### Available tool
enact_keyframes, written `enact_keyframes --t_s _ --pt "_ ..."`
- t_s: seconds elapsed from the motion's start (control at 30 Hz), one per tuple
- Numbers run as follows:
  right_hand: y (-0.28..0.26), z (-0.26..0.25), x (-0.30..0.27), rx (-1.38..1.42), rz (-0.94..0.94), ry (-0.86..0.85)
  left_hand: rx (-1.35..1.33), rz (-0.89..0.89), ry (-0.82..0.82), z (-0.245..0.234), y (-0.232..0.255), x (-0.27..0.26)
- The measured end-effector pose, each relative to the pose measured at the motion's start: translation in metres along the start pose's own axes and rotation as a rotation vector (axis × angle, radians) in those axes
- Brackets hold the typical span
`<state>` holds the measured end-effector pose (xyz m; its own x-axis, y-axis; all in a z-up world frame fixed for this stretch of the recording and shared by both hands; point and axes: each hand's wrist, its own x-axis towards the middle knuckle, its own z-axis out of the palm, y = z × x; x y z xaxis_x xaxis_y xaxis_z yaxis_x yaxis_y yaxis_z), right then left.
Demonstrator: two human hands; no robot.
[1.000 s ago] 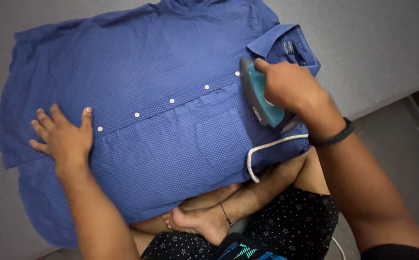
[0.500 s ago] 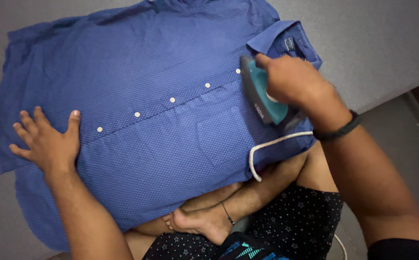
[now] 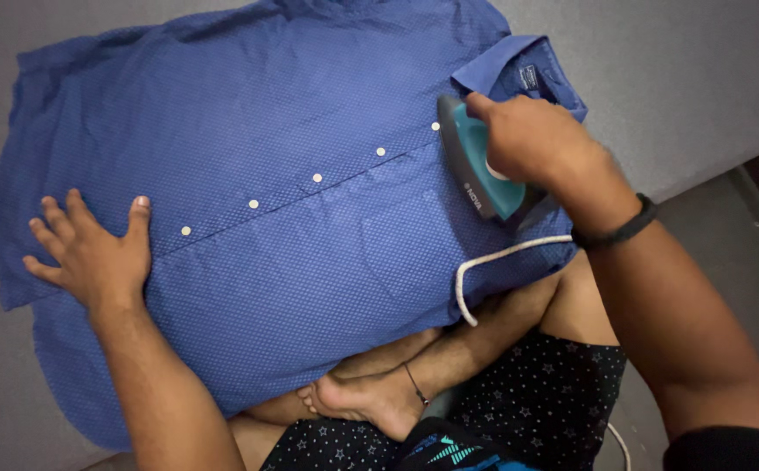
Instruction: The person irons a blue button-up shirt laid out on a flat surface. They use a handheld electric iron to smooth the collar, front placket, and body of the shirt, moving the iron back and forth while holding the fabric with the other hand.
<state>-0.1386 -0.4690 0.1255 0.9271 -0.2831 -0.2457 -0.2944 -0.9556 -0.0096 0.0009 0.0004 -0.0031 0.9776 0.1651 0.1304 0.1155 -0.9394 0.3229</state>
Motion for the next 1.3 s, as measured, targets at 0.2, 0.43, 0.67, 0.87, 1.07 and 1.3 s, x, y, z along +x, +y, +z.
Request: enact_keyframes --t_s 0.2,0.43,0.67,0.87,1.07,1.3 --pt "0.001 -0.001 -0.002 -0.019 -0.031 0.03 0.001 0.012 -0.029 -0.004 0.001 0.001" --pt "0.001 -0.001 -0.006 0.0 -0.002 -0.008 -0.002 0.002 -0.012 -0.004 0.004 0.0" --pt "0.002 -0.004 0.003 0.005 -0.005 -0.009 0.007 -0.001 -0.026 -0.003 0.004 0.001" --pt "-0.003 -0.005 -0.005 -0.018 0.017 -0.041 0.011 0.003 -0.024 -0.003 0.004 0.001" --pt "-0.004 -0.006 -0.001 -0.051 -0.04 0.009 0.001 0.004 -0.022 -0.005 0.004 -0.002" --pt "-0.005 -0.003 -0.006 -0.062 0.002 -0.01 0.002 -0.001 -0.02 -0.006 0.006 -0.001"
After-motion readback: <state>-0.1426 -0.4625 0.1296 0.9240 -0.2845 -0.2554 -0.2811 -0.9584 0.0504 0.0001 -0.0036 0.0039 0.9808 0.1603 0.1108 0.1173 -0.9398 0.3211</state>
